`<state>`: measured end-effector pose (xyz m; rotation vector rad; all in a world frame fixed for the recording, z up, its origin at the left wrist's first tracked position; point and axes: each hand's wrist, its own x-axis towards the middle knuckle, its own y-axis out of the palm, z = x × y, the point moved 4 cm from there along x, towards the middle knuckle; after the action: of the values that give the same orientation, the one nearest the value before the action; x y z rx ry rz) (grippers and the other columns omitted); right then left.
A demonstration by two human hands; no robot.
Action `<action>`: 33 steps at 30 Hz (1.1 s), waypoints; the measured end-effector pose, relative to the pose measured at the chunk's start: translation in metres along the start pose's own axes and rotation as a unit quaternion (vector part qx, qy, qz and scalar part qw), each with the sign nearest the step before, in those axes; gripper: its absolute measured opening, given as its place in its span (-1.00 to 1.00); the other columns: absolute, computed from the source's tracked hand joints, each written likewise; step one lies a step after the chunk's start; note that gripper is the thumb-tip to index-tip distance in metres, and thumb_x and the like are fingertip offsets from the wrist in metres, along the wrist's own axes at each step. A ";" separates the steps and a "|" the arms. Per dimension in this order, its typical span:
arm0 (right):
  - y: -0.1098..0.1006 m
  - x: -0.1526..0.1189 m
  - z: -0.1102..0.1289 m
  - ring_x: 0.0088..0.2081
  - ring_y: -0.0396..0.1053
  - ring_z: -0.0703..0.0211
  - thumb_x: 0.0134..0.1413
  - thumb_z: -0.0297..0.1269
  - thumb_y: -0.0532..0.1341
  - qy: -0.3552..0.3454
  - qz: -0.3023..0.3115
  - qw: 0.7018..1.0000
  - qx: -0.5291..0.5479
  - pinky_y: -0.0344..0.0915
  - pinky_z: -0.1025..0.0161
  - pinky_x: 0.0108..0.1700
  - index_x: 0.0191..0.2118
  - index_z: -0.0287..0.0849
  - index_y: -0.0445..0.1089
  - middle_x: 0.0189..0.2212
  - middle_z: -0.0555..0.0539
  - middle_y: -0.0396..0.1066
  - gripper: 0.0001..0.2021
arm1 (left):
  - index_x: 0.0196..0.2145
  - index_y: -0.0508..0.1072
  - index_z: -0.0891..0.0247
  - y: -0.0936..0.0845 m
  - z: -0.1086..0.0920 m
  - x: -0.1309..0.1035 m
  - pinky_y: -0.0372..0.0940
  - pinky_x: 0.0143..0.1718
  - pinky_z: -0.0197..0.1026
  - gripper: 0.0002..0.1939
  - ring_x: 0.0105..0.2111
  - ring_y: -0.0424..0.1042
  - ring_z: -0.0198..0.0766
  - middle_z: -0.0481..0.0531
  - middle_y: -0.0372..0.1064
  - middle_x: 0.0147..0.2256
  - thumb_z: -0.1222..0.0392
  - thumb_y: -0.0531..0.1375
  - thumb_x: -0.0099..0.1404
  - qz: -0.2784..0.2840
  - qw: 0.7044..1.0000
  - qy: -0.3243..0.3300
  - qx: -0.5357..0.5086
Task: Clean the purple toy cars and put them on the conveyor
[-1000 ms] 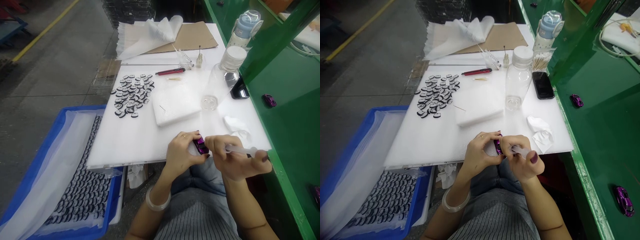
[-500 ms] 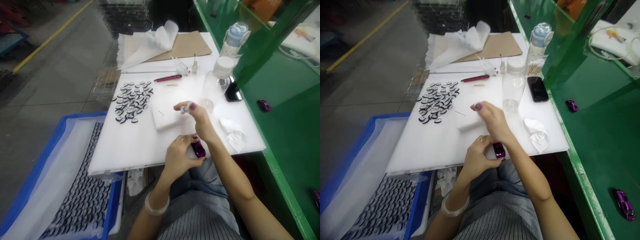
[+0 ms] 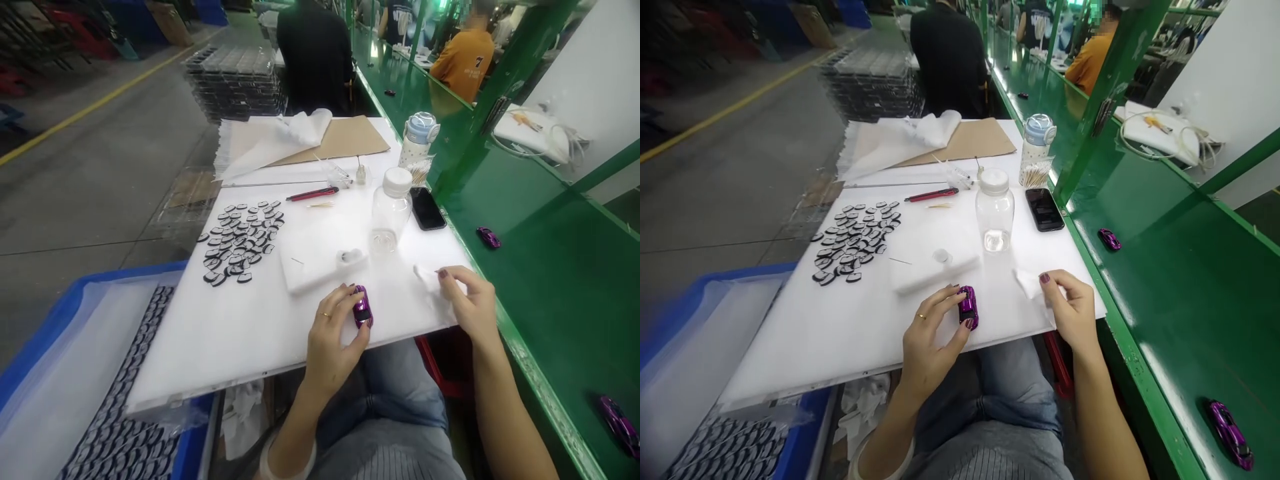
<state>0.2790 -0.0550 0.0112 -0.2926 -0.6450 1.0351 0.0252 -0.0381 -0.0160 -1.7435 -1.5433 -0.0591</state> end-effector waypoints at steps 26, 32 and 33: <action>0.029 -0.049 0.020 -0.04 0.33 0.01 0.22 0.06 0.21 0.062 -0.027 0.942 0.328 0.21 0.09 0.10 -0.09 -0.09 0.43 -0.13 -0.10 0.40 -0.66 | -0.44 0.40 0.29 -0.005 -0.045 0.032 0.10 -0.53 -0.36 -0.79 -0.55 0.18 -0.43 -0.13 0.25 -0.54 0.15 0.34 0.21 0.319 0.842 -0.231 -0.369; 0.054 -0.061 0.048 -0.49 0.09 0.27 0.23 0.15 0.18 0.139 0.284 0.853 0.415 0.04 0.33 -0.45 -0.41 -0.18 0.32 -0.53 0.04 0.15 -0.55 | -0.31 0.55 0.24 -0.011 -0.055 0.037 0.20 -0.41 -0.31 -0.81 -0.42 0.36 -0.32 -0.04 0.46 -0.42 0.11 0.20 0.35 0.279 0.903 -0.196 -0.262; 0.053 -0.062 0.049 -0.51 0.04 0.30 0.24 0.11 0.20 0.154 0.279 0.849 0.421 -0.03 0.34 -0.48 -0.44 -0.18 0.29 -0.55 0.05 0.10 -0.56 | -0.32 0.55 0.24 -0.014 -0.052 0.037 0.20 -0.41 -0.30 -0.80 -0.43 0.36 -0.31 -0.03 0.45 -0.44 0.08 0.21 0.34 0.261 0.909 -0.203 -0.253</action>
<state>0.1900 -0.0859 -0.0002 0.1494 0.2515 1.6844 0.0461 -0.0383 0.0453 -2.6786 -1.3499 0.2046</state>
